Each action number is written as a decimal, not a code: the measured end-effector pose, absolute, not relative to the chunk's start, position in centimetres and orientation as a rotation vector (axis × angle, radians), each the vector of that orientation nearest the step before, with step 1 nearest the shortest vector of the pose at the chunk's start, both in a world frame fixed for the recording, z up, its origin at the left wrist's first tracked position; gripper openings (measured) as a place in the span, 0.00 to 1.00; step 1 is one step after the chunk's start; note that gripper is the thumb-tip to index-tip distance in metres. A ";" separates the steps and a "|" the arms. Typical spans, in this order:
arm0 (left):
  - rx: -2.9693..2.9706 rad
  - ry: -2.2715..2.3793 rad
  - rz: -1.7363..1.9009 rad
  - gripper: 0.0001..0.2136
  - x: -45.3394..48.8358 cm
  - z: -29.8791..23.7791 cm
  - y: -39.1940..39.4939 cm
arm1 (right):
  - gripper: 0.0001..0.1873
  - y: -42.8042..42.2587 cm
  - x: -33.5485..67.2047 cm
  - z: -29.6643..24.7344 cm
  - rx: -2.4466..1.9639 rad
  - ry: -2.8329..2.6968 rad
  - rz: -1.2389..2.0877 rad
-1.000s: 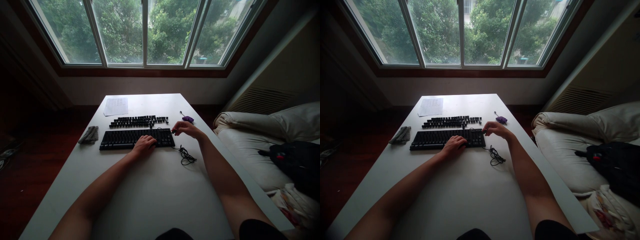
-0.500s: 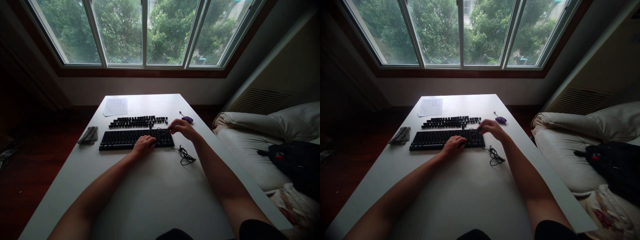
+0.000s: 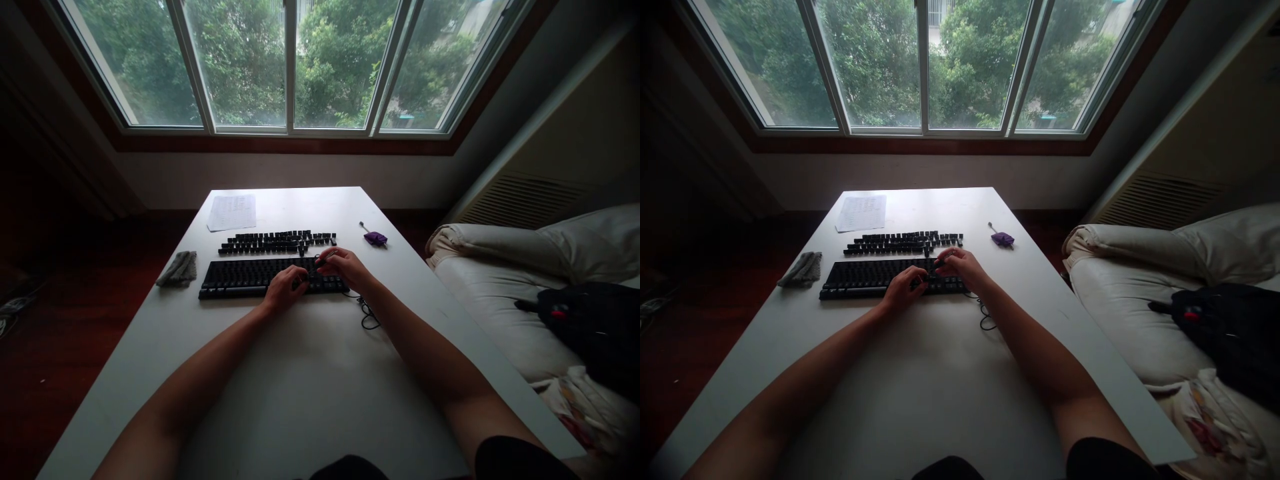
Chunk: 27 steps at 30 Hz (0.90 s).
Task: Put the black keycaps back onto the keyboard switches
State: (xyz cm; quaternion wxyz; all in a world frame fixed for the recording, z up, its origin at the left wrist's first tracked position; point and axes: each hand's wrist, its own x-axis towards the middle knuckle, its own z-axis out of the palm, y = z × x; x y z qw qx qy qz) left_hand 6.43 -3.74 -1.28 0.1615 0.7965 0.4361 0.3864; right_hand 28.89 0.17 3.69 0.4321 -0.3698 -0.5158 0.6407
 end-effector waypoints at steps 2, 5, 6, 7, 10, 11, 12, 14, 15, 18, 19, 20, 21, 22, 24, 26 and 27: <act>2.271 1.237 1.091 0.08 6.5 -1.3 -3.7 | 0.13 0.1 28.9 3.6 -0.887 -1.290 1.625; 2.233 1.216 1.104 0.09 6.5 -1.3 -3.7 | 0.16 0.0 28.7 3.8 -0.864 -1.315 1.615; 2.215 1.206 1.114 0.09 6.5 -1.4 -3.7 | 0.17 -0.1 28.6 3.8 -0.870 -1.325 1.595; 2.197 1.196 1.124 0.09 6.5 -1.4 -3.7 | 0.19 -0.2 28.6 3.8 -0.880 -1.334 1.570; 2.153 1.161 1.148 0.09 6.4 -1.4 -3.5 | 0.22 -0.2 28.2 3.4 -0.913 -1.342 1.489; 2.141 1.151 1.155 0.09 6.4 -1.4 -3.5 | 0.22 -0.2 28.1 3.3 -0.926 -1.339 1.464; 2.131 1.144 1.160 0.09 6.4 -1.4 -3.4 | 0.23 -0.2 28.0 3.1 -0.937 -1.332 1.444; 2.111 1.141 1.168 0.09 6.4 -1.4 -3.4 | 0.23 -0.2 27.8 2.7 -0.955 -1.312 1.412; 2.097 1.147 1.169 0.09 6.4 -1.4 -3.4 | 0.23 -0.2 27.7 2.6 -0.960 -1.302 1.403; 2.047 1.164 1.162 0.11 6.5 -1.4 -3.5 | 0.23 -0.2 27.6 2.3 -0.968 -1.275 1.392; 2.034 1.165 1.161 0.12 6.5 -1.3 -3.6 | 0.23 -0.2 27.5 2.2 -0.971 -1.269 1.389; 2.024 1.162 1.159 0.13 6.5 -1.2 -3.6 | 0.23 -0.2 27.5 2.2 -0.974 -1.265 1.385; 2.018 1.158 1.160 0.14 6.6 -1.2 -3.7 | 0.23 -0.2 27.5 2.1 -0.978 -1.262 1.380; 2.015 1.157 1.163 0.14 6.6 -1.2 -3.7 | 0.22 -0.2 27.5 2.1 -0.983 -1.258 1.375; 2.024 1.160 1.164 0.14 6.5 -1.2 -3.8 | 0.22 -0.2 27.5 2.0 -1.000 -1.252 1.366; 2.052 1.157 1.163 0.13 6.5 -1.3 -3.7 | 0.22 -0.2 27.5 1.9 -1.022 -1.248 1.360; 2.072 1.151 1.164 0.12 6.5 -1.4 -3.7 | 0.22 -0.2 27.4 1.8 -1.031 -1.246 1.358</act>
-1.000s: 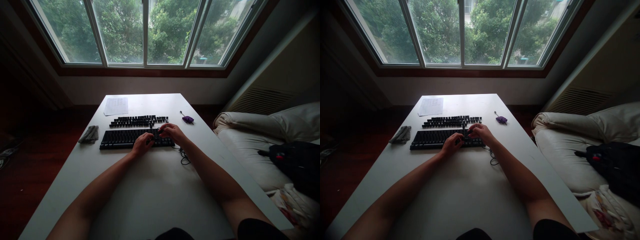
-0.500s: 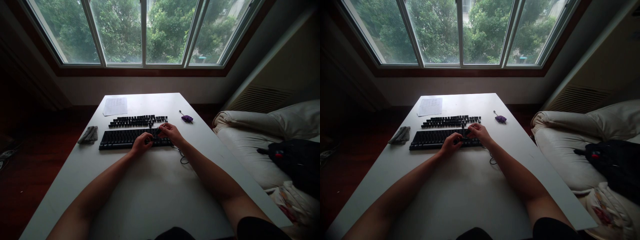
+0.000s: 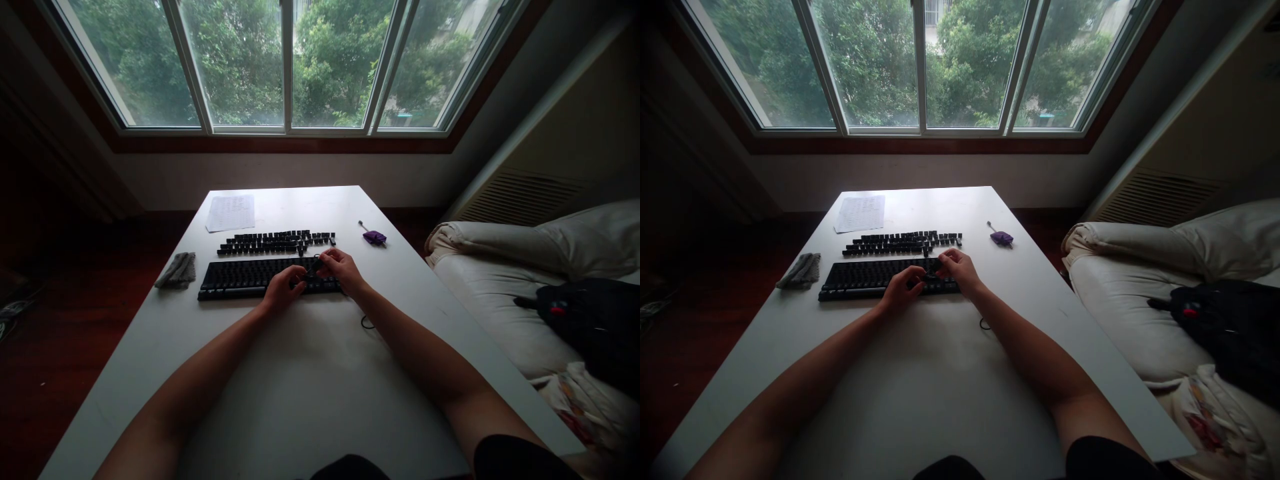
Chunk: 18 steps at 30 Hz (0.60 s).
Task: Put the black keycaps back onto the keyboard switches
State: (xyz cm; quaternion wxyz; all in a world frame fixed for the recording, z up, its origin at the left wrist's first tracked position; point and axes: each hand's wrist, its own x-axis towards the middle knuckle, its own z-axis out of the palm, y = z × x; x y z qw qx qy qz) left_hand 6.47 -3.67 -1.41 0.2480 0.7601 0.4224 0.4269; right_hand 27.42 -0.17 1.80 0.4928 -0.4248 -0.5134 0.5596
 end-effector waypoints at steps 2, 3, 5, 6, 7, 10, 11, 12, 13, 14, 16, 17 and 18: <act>2.111 1.134 1.167 0.10 6.4 -1.5 -3.6 | 0.23 -0.2 27.3 1.7 -1.040 -1.246 1.355; 2.127 1.127 1.175 0.09 6.4 -1.5 -3.5 | 0.23 -0.2 27.3 1.6 -1.043 -1.247 1.354; 2.151 1.116 1.195 0.08 6.5 -1.5 -3.5 | 0.23 -0.2 27.3 1.6 -1.044 -1.251 1.350; 2.159 1.109 1.209 0.08 6.5 -1.4 -3.6 | 0.22 -0.2 27.3 1.6 -1.045 -1.253 1.343; 2.165 1.100 1.227 0.08 6.6 -1.3 -3.7 | 0.22 -0.2 27.3 1.6 -1.048 -1.253 1.334; 2.173 1.072 1.285 0.07 6.7 -0.9 -4.1 | 0.20 -0.3 27.4 1.7 -1.078 -1.246 1.296; 2.175 1.068 1.297 0.07 6.8 -0.8 -4.2 | 0.20 -0.3 27.4 1.7 -1.092 -1.245 1.278; 2.178 1.068 1.302 0.08 6.9 -0.7 -4.4 | 0.19 -0.3 27.5 1.8 -1.104 -1.245 1.259; 2.180 1.068 1.303 0.08 6.9 -0.6 -4.5 | 0.19 -0.3 27.5 1.9 -1.112 -1.247 1.240; 2.184 1.070 1.299 0.08 6.9 -0.6 -4.6 | 0.18 -0.3 27.5 2.0 -1.117 -1.252 1.223; 2.183 1.080 1.290 0.08 7.0 -0.7 -4.6 | 0.16 -0.3 27.5 2.1 -1.120 -1.274 1.210; 2.176 1.090 1.287 0.08 6.9 -0.7 -4.6 | 0.16 -0.3 27.5 2.1 -1.119 -1.290 1.210; 2.165 1.103 1.288 0.08 6.9 -0.7 -4.5 | 0.15 -0.3 27.5 2.2 -1.115 -1.306 1.213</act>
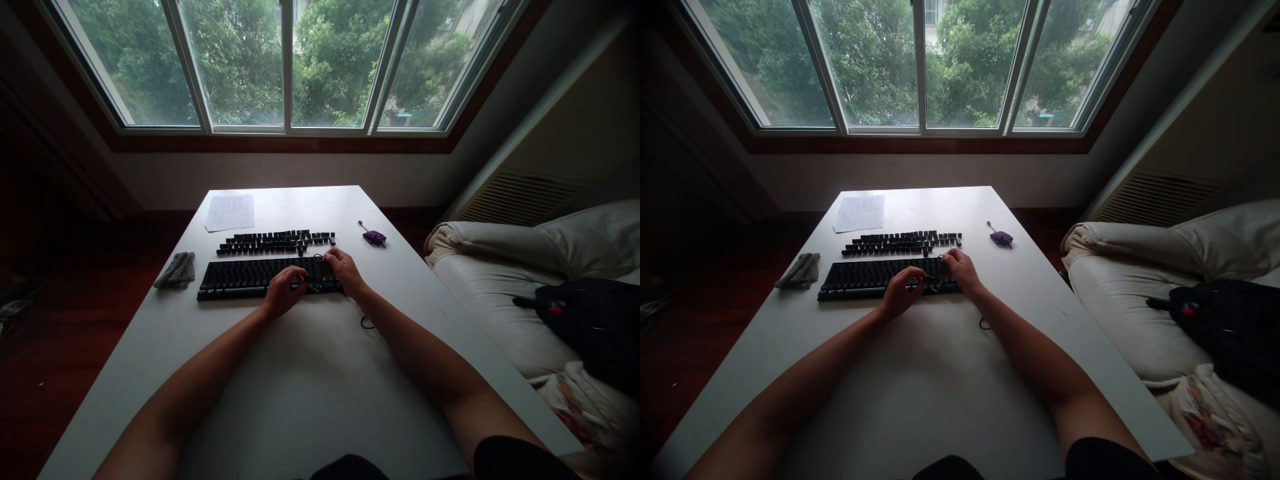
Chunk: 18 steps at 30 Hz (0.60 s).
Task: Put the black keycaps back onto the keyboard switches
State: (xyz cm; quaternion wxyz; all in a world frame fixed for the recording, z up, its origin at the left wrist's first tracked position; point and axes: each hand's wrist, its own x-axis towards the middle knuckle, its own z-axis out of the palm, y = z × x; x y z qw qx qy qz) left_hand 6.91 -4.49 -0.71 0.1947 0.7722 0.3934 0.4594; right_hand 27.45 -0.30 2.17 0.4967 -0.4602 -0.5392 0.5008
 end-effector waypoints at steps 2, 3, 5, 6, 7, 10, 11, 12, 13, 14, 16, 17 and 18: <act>2.139 1.117 1.301 0.08 6.8 -0.7 -4.3 | 0.16 -0.4 27.3 2.2 -1.091 -1.341 1.216; 2.129 1.116 1.312 0.08 6.8 -0.7 -4.3 | 0.16 -0.4 27.3 2.2 -1.076 -1.363 1.213; 2.123 1.109 1.324 0.07 6.8 -0.6 -4.3 | 0.16 -0.5 27.3 2.3 -1.063 -1.444 1.194; 2.125 1.110 1.324 0.08 6.7 -0.6 -4.3 | 0.16 -0.6 27.2 2.4 -1.068 -1.509 1.171; 2.129 1.116 1.320 0.08 6.7 -0.5 -4.3 | 0.16 -0.7 27.3 2.5 -1.076 -1.594 1.135; 2.139 1.145 1.307 0.08 6.7 -0.4 -4.4 | 0.13 -1.2 27.3 2.9 -1.091 -1.895 0.982; 2.139 1.154 1.306 0.08 6.7 -0.4 -4.4 | 0.12 -1.4 27.3 3.1 -1.090 -1.981 0.934; 2.138 1.162 1.307 0.08 6.6 -0.4 -4.4 | 0.11 -1.6 27.2 3.3 -1.089 -2.049 0.899; 2.136 1.170 1.310 0.08 6.6 -0.4 -4.4 | 0.11 -1.8 27.2 3.4 -1.090 -2.096 0.873; 2.133 1.179 1.312 0.08 6.6 -0.4 -4.3 | 0.11 -2.0 27.2 3.5 -1.094 -2.125 0.852; 2.127 1.193 1.322 0.09 6.5 -0.4 -4.3 | 0.12 -2.1 27.2 3.6 -1.100 -2.151 0.814; 2.124 1.195 1.328 0.09 6.5 -0.4 -4.3 | 0.13 -2.1 27.2 3.6 -1.104 -2.156 0.795; 2.121 1.191 1.334 0.09 6.5 -0.3 -4.3 | 0.13 -2.2 27.2 3.6 -1.107 -2.158 0.778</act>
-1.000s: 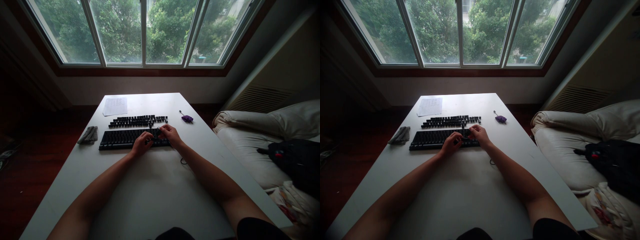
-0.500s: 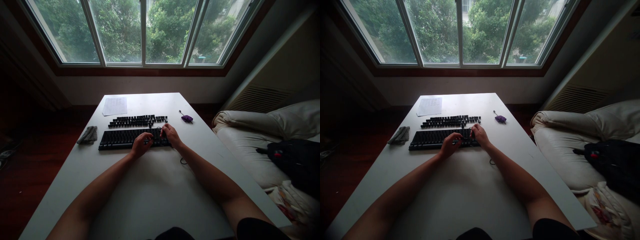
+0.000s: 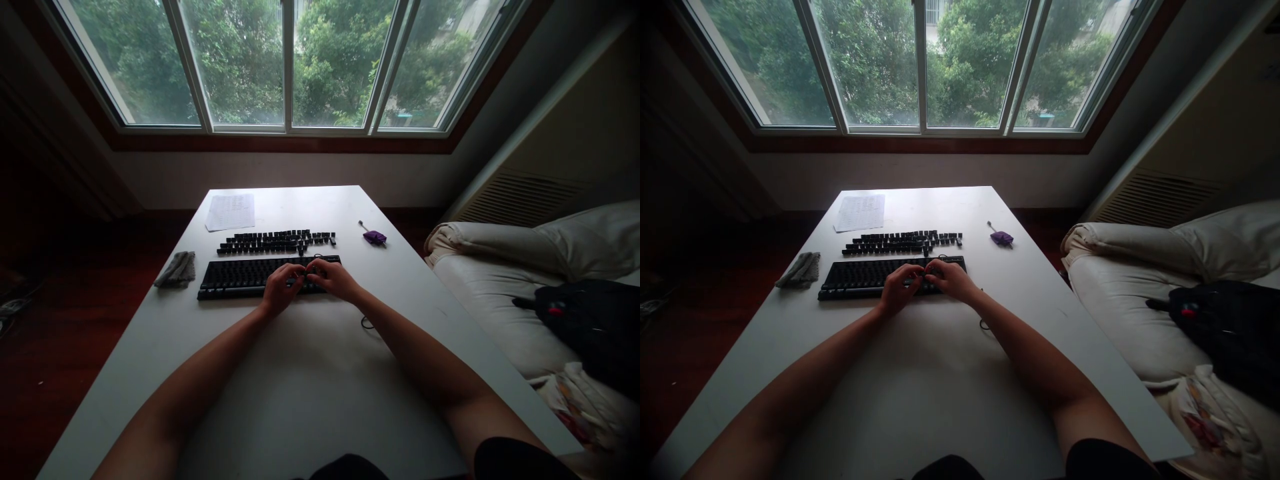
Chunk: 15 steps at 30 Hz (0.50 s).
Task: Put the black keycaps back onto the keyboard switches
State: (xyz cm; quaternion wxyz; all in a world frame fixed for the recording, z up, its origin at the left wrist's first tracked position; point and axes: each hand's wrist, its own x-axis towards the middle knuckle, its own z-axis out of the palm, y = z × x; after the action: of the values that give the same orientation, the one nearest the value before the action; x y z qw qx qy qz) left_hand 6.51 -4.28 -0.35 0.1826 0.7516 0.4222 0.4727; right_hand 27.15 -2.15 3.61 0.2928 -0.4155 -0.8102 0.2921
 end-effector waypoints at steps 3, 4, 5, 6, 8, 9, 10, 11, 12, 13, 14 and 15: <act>2.108 1.174 1.341 0.08 6.5 -0.4 -4.3 | 0.13 -2.1 27.1 3.5 -1.109 -2.155 0.741; 2.104 1.170 1.340 0.08 6.5 -0.5 -4.3 | 0.13 -2.1 27.0 3.4 -1.108 -2.154 0.732; 2.099 1.168 1.339 0.08 6.5 -0.5 -4.3 | 0.13 -2.1 27.0 3.4 -1.107 -2.153 0.723; 2.092 1.164 1.340 0.08 6.5 -0.6 -4.3 | 0.13 -2.1 26.9 3.4 -1.103 -2.155 0.719; 2.068 1.158 1.351 0.10 6.5 -0.8 -4.3 | 0.13 -2.0 26.8 3.5 -1.096 -2.163 0.712; 2.052 1.160 1.354 0.11 6.5 -0.9 -4.2 | 0.13 -1.9 26.8 3.6 -1.096 -2.166 0.705; 2.038 1.169 1.355 0.13 6.5 -0.9 -4.1 | 0.13 -1.7 26.8 3.7 -1.101 -2.168 0.690; 2.031 1.185 1.348 0.15 6.4 -1.0 -4.0 | 0.13 -1.3 26.9 3.8 -1.109 -2.168 0.666; 2.040 1.206 1.332 0.16 6.4 -1.1 -4.0 | 0.13 -0.9 27.1 4.0 -1.120 -2.165 0.635; 2.069 1.229 1.302 0.15 6.4 -1.2 -3.9 | 0.13 -0.3 27.2 4.0 -1.136 -2.157 0.592; 2.120 1.251 1.260 0.13 6.4 -1.2 -3.8 | 0.13 0.4 27.5 4.1 -1.144 -2.150 0.558; 2.187 1.272 1.206 0.12 6.4 -1.3 -3.7 | 0.13 1.3 27.8 4.0 -1.165 -2.127 0.526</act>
State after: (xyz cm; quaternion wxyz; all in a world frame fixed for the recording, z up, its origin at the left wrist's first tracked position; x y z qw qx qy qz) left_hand 6.42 -3.70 -1.31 0.1686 0.7692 0.4472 0.4242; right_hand 27.77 1.30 4.04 0.3240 -0.4441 -0.8109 0.2007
